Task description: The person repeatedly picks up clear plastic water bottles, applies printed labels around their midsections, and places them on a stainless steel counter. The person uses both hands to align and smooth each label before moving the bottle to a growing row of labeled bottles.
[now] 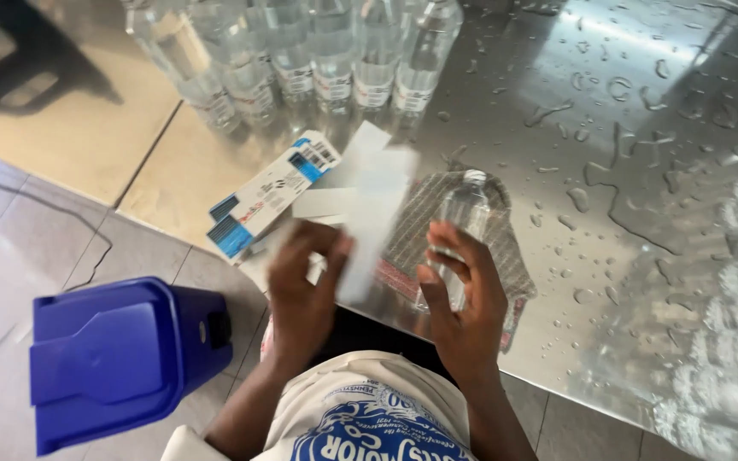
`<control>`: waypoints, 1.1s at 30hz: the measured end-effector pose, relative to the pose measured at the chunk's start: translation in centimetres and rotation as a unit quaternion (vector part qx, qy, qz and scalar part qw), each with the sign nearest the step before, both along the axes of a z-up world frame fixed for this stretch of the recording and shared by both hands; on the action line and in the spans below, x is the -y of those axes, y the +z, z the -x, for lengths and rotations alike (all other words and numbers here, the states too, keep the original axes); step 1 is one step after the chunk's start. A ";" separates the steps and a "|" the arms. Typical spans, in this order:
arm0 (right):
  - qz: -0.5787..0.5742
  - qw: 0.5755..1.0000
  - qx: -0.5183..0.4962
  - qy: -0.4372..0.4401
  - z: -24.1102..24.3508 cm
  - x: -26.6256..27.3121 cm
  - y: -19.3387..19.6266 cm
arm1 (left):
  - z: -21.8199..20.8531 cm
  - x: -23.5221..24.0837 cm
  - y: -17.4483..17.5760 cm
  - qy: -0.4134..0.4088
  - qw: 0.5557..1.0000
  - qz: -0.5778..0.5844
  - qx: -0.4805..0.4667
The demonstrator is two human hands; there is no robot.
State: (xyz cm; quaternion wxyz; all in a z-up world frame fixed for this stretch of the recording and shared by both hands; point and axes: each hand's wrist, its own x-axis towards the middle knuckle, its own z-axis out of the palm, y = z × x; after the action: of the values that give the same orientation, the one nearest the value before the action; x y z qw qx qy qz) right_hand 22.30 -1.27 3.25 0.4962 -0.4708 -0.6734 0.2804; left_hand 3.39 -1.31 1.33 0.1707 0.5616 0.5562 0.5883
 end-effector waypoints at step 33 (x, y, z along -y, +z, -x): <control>-0.027 0.994 0.058 -0.093 -5.4 1.3 -0.7 | -8.3 -1.0 -2.5 -0.289 0.842 0.166 0.423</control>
State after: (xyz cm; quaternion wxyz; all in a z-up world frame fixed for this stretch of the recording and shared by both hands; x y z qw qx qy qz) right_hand 27.69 -2.54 2.59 0.4928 -0.5332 -0.6616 0.1874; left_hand 11.67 -0.27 -1.19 0.6426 0.3568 0.3317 0.5913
